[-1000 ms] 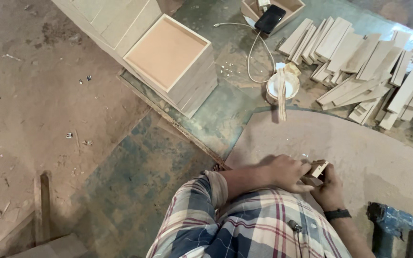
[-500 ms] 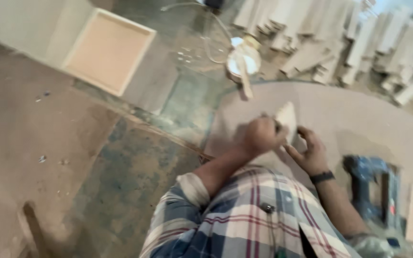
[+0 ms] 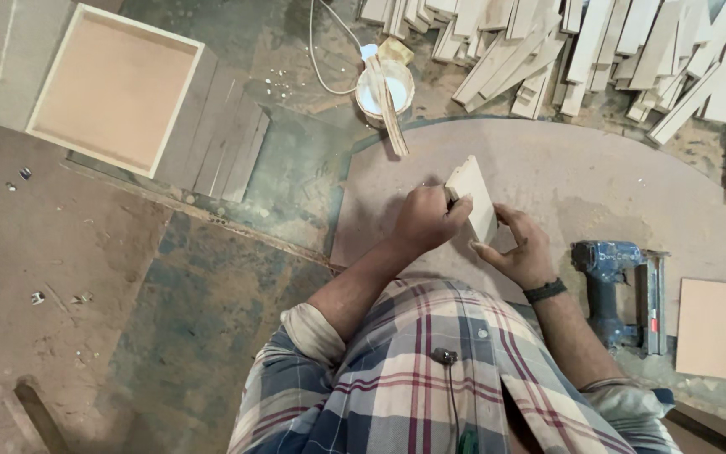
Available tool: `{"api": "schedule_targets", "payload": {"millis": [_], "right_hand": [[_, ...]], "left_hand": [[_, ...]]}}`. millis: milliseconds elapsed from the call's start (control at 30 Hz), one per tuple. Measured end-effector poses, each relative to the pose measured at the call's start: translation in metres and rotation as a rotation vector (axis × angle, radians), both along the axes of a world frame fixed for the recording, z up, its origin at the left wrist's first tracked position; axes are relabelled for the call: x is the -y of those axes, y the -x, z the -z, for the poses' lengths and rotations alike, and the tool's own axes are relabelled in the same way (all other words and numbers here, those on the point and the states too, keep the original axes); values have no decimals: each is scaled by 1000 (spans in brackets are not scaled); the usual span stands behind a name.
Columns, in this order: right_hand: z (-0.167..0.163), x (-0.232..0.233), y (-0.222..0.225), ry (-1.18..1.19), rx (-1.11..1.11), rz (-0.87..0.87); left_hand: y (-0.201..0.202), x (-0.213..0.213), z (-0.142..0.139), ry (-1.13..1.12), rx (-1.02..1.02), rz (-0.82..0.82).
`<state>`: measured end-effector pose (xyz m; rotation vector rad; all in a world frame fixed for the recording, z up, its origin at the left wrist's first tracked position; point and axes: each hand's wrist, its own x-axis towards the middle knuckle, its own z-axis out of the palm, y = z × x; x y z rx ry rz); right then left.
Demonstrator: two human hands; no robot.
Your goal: The person assembles small wooden boxes by applying glue to the edges of wooden pieces and joining them with a pneumatic nail gun. They repeatedly align and fasten side panels to form box structures, then set the completed boxes aside.
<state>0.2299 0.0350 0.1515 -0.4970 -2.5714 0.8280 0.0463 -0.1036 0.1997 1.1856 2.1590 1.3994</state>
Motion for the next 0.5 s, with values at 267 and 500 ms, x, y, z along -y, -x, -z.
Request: {"api": "schedule_targets", "payload": {"millis": [267, 500], "right_hand": [[-11, 7, -1, 61, -72, -45], [-16, 0, -9, 21, -79, -55]], "left_hand": [[4, -7, 10, 57, -101, 77], [32, 4, -4, 158, -107, 411]]}}
